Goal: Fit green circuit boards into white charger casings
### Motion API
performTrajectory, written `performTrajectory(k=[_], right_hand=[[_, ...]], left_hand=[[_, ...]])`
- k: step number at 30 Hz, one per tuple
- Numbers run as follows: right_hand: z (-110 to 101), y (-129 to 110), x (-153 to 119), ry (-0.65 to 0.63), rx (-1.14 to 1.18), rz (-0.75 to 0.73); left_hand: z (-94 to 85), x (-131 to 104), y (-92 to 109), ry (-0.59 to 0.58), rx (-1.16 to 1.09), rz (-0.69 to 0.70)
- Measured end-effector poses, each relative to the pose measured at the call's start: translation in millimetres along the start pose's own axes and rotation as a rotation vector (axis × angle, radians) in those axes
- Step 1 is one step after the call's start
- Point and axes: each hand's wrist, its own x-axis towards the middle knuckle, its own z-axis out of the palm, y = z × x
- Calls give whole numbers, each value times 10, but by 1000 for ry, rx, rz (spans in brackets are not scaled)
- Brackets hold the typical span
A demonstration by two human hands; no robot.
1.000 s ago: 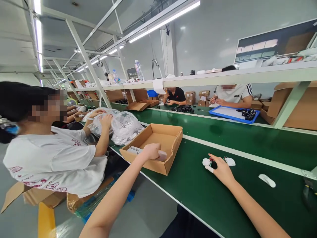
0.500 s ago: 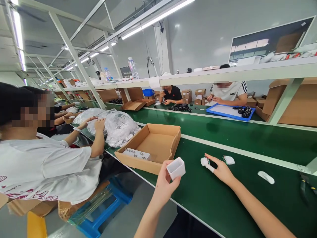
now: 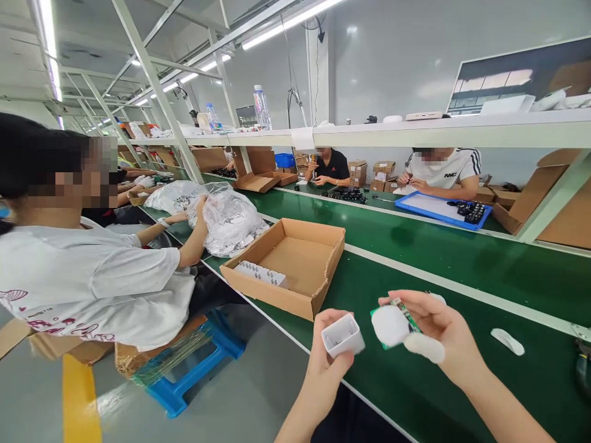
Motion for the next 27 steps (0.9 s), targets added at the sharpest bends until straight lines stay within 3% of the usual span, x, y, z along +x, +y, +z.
performTrajectory(k=[4,6,12,17,22,27], right_hand=[[-5,-246,-135,-75,77,-1],[-18,-289,-150,-106,79,-8],[-7,-341,-226,-202,-4,-41],[-13,-444,-288,-258,-225,-145],[-16,-522,-318,-278,-487,-261],[-44,-505,-355,-289,-556,-300]], left_hand=[[16,-58,33,-263,-209,-112],[52,-79,60,-326,-288,-133],[96,-133,63,-391,-314,-56],[72,-199,36,-437,-279,19],[79,-240,37,-491,-322,21],[64,-258,25,-475,-300,-6]])
